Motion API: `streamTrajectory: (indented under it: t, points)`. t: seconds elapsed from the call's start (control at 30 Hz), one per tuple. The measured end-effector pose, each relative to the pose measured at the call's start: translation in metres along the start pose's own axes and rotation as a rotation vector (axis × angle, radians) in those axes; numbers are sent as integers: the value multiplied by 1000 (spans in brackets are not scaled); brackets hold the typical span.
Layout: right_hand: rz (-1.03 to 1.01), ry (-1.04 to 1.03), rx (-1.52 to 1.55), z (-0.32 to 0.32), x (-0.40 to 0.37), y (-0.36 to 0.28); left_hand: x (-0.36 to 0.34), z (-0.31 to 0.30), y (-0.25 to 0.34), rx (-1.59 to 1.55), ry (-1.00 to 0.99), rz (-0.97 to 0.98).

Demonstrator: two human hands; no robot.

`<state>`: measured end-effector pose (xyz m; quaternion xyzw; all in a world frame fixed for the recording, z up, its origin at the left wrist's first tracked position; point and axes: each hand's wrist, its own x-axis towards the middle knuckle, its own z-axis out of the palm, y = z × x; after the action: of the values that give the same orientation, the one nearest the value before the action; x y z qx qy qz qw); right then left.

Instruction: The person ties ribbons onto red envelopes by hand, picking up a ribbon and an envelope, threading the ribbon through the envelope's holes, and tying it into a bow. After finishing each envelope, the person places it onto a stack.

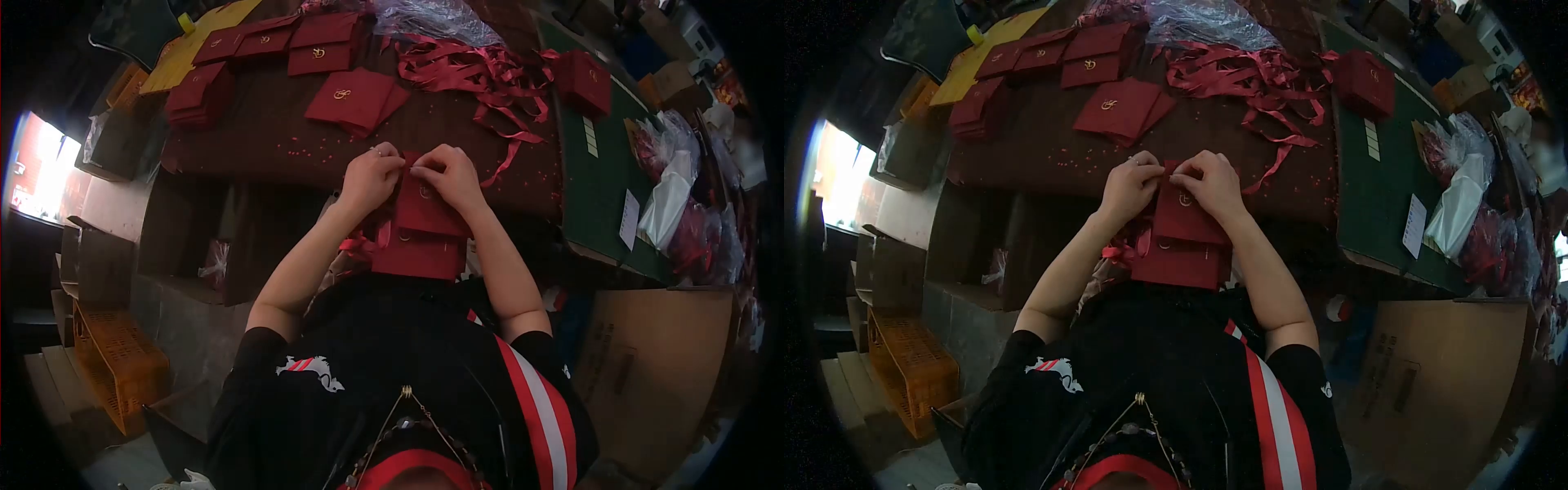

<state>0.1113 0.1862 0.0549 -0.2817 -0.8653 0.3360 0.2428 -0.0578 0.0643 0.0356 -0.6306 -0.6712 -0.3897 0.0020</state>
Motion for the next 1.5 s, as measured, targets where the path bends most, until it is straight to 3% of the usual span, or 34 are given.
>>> streamTrajectory:
  t: [0.17,0.33,0.37,0.47,0.53,0.57,0.63,0.67,0.77,0.83,0.9,0.97,1.1,1.27,1.33,1.5]
  points:
    - [-26,-28,-15,-7,-5,-1,7,-21,0,9,-81,177]
    - [-47,33,-152,-11,-4,9,-6,-60,-38,-19,225,-113]
    - [-38,5,-170,-12,-4,8,-10,-63,-47,56,160,-141]
    - [-45,10,-188,-9,-5,7,-13,-57,-9,304,208,-134]
    - [-55,27,-180,-10,-9,7,-12,-46,19,324,378,-21]
    - [-47,32,-188,-13,-10,7,-12,-41,33,247,307,42]
    - [-268,19,-63,-26,-13,2,-16,-24,49,97,88,185]
    - [-343,109,-50,-33,-14,-2,-18,-15,54,119,-5,121]
    - [-229,432,-200,-65,-22,-1,-19,0,46,158,-84,57]
    - [123,381,-303,-95,-34,0,-16,-3,47,155,-97,53]
    - [243,346,-451,-105,-38,11,-16,-4,48,164,-102,54]
    - [544,192,-579,-109,-38,14,-16,-5,50,168,-115,43]
    - [483,145,-755,-88,-38,30,-10,-5,47,205,-120,33]
    - [323,410,-769,-84,-47,20,-3,-5,42,225,-120,1]
    - [491,152,-802,-88,-51,13,-6,-3,42,225,-130,-4]
    - [496,55,-796,-75,-46,21,-8,-2,44,221,-51,15]
